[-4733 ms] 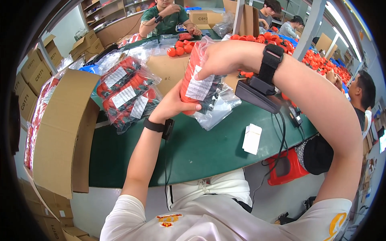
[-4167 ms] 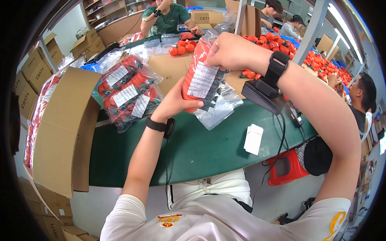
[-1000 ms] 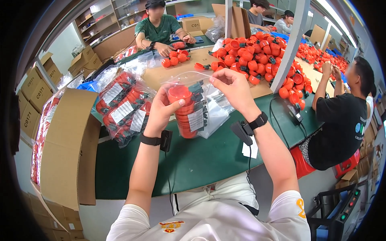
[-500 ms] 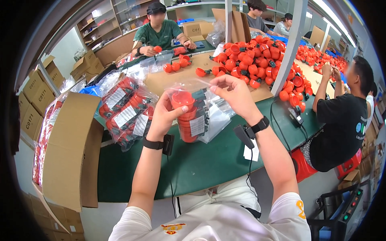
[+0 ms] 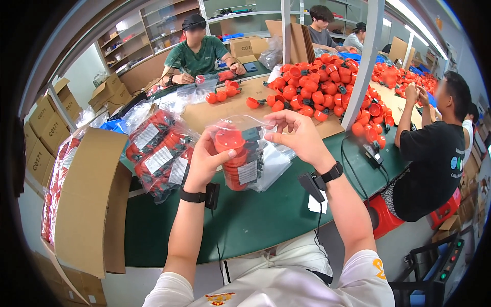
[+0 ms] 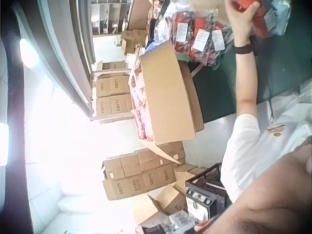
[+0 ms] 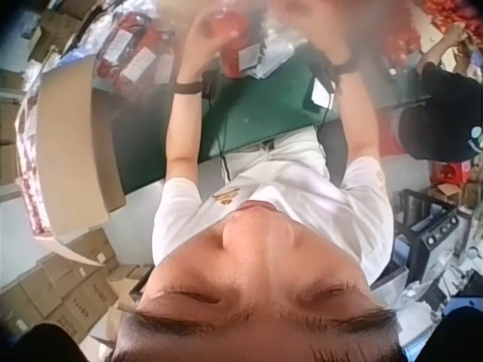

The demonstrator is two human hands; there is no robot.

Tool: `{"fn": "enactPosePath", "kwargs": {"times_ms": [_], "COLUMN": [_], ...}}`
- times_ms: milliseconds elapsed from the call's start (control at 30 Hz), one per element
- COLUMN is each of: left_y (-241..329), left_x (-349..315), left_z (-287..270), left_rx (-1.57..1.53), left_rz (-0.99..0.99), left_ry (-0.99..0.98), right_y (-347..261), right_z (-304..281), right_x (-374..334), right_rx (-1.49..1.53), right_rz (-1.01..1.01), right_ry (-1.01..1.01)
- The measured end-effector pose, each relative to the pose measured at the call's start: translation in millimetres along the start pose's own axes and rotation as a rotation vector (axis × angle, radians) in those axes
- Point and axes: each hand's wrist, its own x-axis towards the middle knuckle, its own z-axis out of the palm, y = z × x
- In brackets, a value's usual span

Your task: The person places red plastic cups into a clear plastic bag, inserts a white card, and seals the bag. After setting it aside, they remove a rubber band from a stack of cards and prepare a new bag to repeat the process.

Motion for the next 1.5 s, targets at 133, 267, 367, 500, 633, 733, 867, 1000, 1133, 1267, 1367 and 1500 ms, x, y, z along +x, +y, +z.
{"fn": "enactPosePath", "kwargs": {"times_ms": [133, 267, 367, 500, 633, 733, 867, 1000, 1133, 1267, 1367, 1500], "left_y": [2, 4, 4, 5, 7, 10, 9, 13, 13, 14, 14, 11], "left_x": [2, 0, -2, -2, -4, -5, -5, -7, -7, -10, -8, -7], "left_z": [3, 4, 4, 8, 8, 10, 13, 16, 15, 14, 17, 18], "left_rx": [-0.005, -0.001, 0.024, 0.030, 0.011, 0.045, 0.051, 0.049, 0.042, 0.055, 0.053, 0.033], "left_rz": [-0.006, -0.017, -0.007, 0.010, -0.006, -0.007, 0.010, 0.025, 0.051, 0.044, 0.024, 0.042], "left_ry": [0.002, -0.008, -0.028, -0.029, -0.012, -0.015, -0.018, -0.022, -0.035, -0.026, -0.027, -0.036], "right_y": [10, 9, 1, -9, -20, -28, -32, -34, -31, -38, -38, -22], "right_z": [-5, -5, -5, -6, 6, 11, 11, 5, 2, 8, 12, 6], "right_x": [-5, -4, -6, -10, -12, -12, -10, -13, -15, -20, -22, -17], "right_rx": [0.020, -0.010, -0.062, -0.185, -0.224, -0.192, -0.257, -0.218, -0.220, -0.226, -0.290, -0.265], "right_rz": [0.005, -0.023, -0.027, -0.085, -0.206, -0.110, -0.079, -0.087, -0.143, -0.189, -0.234, -0.224], "right_ry": [0.082, 0.089, 0.087, 0.137, 0.180, 0.167, 0.128, 0.105, 0.091, 0.112, 0.140, 0.083]}}
